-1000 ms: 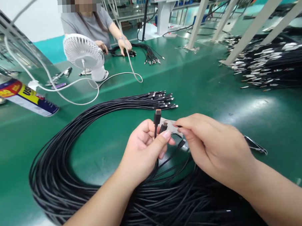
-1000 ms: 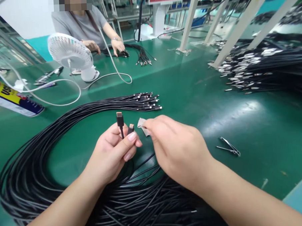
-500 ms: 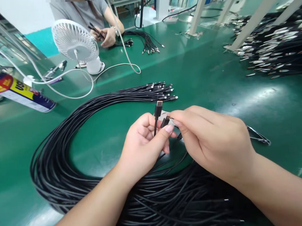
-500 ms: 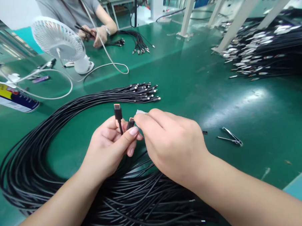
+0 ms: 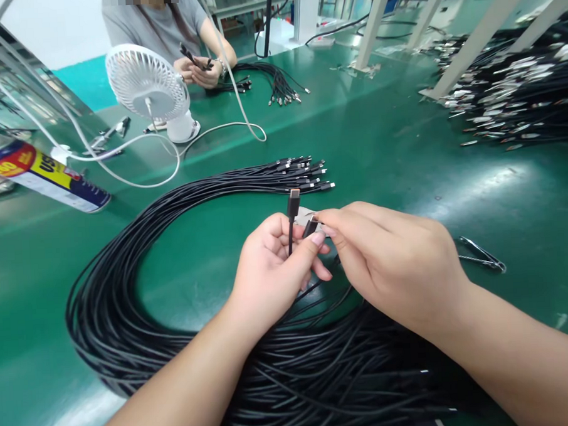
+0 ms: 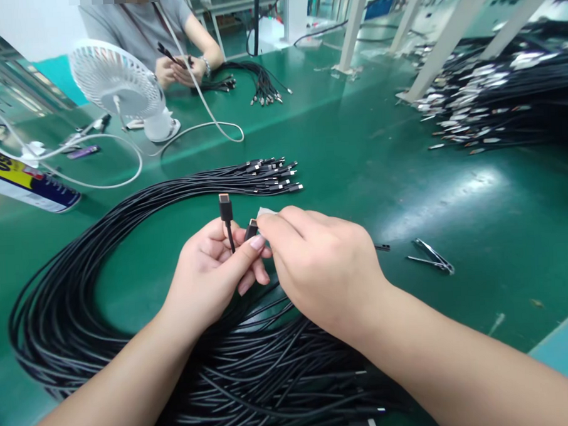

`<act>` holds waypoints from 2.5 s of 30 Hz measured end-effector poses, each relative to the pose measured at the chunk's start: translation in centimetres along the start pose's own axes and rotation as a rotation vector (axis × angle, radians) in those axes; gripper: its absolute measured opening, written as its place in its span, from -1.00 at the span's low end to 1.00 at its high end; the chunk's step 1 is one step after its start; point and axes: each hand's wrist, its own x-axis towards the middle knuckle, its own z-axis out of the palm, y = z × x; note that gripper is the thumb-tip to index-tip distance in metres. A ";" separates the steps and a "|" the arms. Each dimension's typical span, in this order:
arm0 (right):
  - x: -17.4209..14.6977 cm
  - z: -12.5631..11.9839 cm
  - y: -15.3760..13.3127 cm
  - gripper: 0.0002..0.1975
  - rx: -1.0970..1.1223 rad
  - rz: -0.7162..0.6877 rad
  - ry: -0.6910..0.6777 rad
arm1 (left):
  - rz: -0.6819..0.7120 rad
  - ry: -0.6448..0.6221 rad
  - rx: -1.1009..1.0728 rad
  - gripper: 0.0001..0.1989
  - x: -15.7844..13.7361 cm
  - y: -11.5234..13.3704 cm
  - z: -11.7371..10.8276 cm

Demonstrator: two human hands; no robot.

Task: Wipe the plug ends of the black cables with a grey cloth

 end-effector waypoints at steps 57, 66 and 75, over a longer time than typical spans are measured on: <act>0.1 -0.6 0.0 -0.68 -0.011 -0.024 -0.010 | 0.036 -0.020 0.058 -0.75 0.0 -0.1 -0.3; 0.1 -0.3 0.0 -0.70 -0.020 -0.022 0.011 | 0.053 0.005 0.127 -0.77 0.0 0.0 0.2; 0.1 -0.6 0.0 -0.71 -0.044 -0.032 -0.006 | 0.048 0.015 0.157 -0.76 0.0 0.1 0.2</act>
